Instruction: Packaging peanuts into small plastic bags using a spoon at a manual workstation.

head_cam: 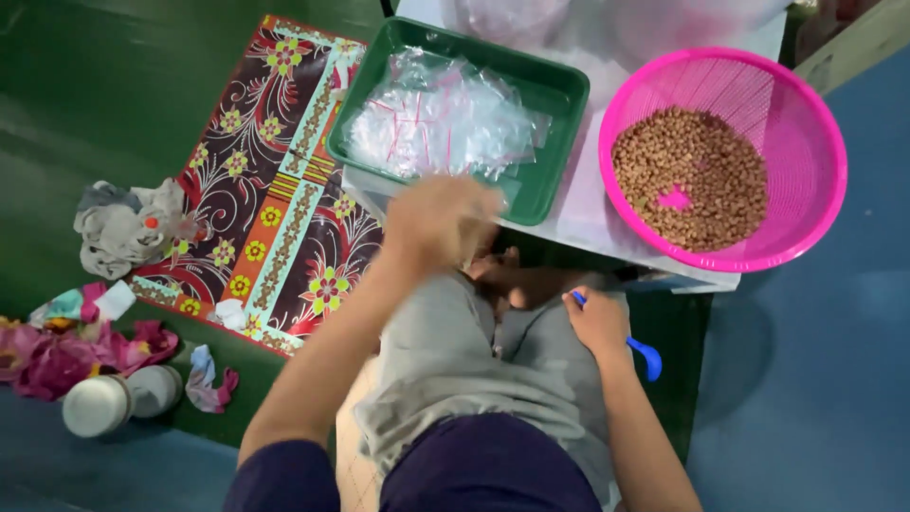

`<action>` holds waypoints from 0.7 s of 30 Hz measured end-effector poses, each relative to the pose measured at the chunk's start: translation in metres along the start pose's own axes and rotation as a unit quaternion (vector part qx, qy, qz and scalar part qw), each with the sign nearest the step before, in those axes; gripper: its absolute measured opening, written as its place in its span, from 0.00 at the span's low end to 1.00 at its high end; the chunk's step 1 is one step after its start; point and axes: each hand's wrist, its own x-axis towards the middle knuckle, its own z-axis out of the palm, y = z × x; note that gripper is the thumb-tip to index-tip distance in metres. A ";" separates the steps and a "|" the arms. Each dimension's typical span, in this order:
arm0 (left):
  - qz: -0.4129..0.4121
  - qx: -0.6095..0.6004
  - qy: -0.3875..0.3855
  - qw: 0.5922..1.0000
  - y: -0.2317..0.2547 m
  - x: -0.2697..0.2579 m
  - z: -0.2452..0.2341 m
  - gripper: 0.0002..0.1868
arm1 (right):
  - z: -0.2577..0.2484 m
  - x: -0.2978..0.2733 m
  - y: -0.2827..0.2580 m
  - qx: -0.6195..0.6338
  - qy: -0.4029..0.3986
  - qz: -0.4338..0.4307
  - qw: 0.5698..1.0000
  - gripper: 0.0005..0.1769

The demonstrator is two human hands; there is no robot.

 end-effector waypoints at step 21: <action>-0.576 0.052 -0.094 0.810 -0.187 -0.070 0.104 0.06 | 0.004 0.006 0.005 0.006 0.006 0.009 1.000 0.20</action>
